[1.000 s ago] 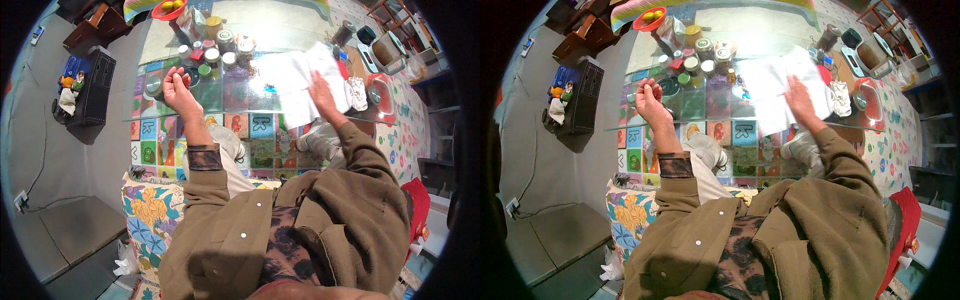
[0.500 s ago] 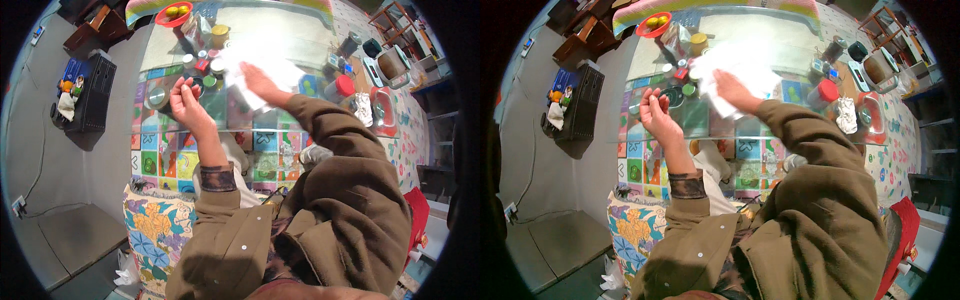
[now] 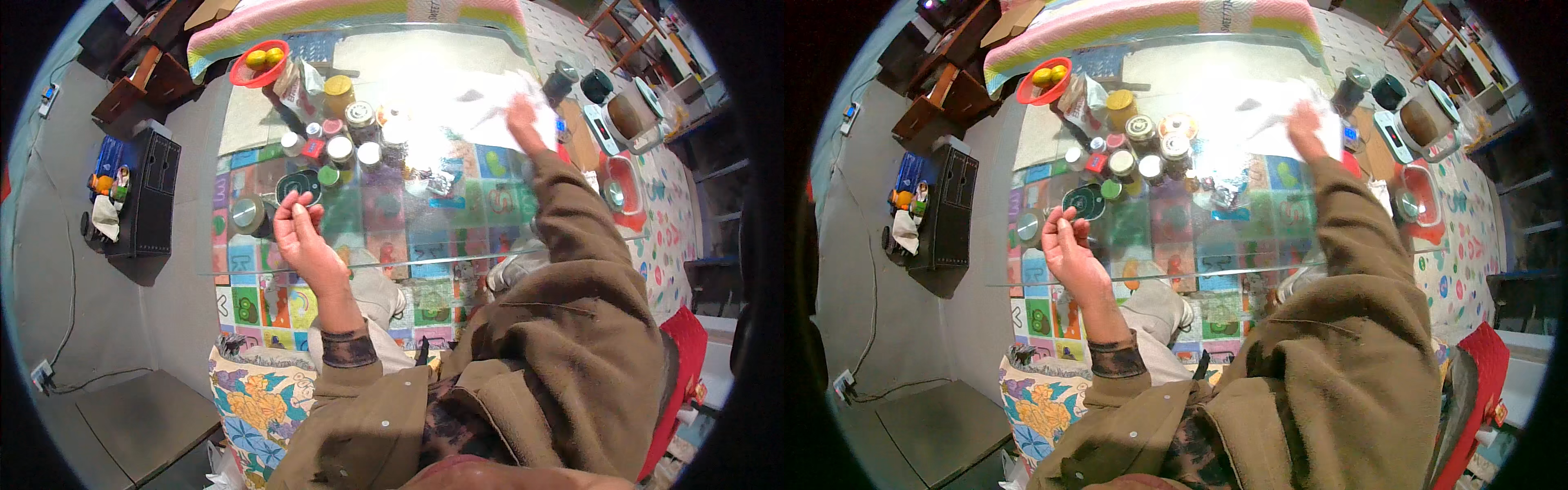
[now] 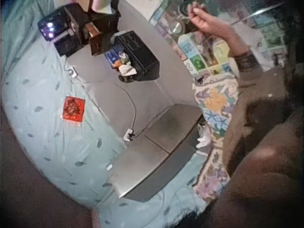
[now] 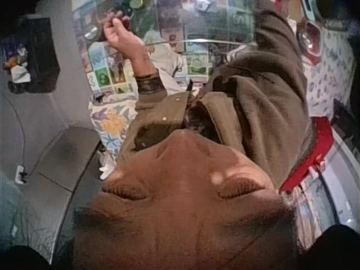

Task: The person wipes a glass-top table with a white cloth, moving items like jars, a kettle, and a bowl of fruit aside to reach different areas. They repeatedly wipe the surface and reposition objects during the cleaning process.

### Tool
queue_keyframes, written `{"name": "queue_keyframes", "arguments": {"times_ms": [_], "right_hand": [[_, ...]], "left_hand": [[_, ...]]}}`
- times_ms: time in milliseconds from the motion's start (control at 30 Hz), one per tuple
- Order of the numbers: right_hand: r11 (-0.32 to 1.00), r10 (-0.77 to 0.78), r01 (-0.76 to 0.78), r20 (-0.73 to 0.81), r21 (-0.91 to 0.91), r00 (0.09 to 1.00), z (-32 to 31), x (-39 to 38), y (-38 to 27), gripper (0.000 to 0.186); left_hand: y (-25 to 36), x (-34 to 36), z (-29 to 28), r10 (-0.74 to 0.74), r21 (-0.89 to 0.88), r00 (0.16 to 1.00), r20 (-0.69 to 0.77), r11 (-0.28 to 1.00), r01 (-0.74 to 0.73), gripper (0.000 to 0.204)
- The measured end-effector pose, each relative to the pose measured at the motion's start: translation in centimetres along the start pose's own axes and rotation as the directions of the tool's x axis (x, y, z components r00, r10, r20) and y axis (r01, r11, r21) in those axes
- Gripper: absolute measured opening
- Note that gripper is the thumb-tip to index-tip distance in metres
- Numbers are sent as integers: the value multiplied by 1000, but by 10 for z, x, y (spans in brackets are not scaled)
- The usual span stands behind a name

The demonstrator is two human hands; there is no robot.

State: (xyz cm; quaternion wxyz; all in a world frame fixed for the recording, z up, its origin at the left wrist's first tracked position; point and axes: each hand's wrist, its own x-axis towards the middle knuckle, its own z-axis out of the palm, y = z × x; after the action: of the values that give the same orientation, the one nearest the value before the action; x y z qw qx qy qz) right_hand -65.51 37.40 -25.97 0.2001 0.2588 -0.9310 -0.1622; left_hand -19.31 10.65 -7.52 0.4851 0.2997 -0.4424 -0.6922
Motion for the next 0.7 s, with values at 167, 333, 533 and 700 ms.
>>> {"name": "queue_keyframes", "arguments": {"times_ms": [167, 333, 533, 700], "right_hand": [[923, 342, -305, -138, 235, 930, 28, -29, 79, 38], [759, -34, 154, -198, 633, 980, -46, 47, -85, 87], [-399, -339, 499, -630, 769, 699, -175, 38, -349, 50], [205, -491, 784, -632, 586, 600, -174, 76, -319, 36]], "left_hand": [[6, -31, 15, 26, 8, 982, 186, 1000, -28, 18], [-2, -60, 24, -117, 186, 651, 750, 982, -38, 14], [-34, -59, 35, -201, 301, 423, 884, 935, -186, 13], [-36, -54, 28, -378, 485, 572, 729, 873, -42, 17]]}}
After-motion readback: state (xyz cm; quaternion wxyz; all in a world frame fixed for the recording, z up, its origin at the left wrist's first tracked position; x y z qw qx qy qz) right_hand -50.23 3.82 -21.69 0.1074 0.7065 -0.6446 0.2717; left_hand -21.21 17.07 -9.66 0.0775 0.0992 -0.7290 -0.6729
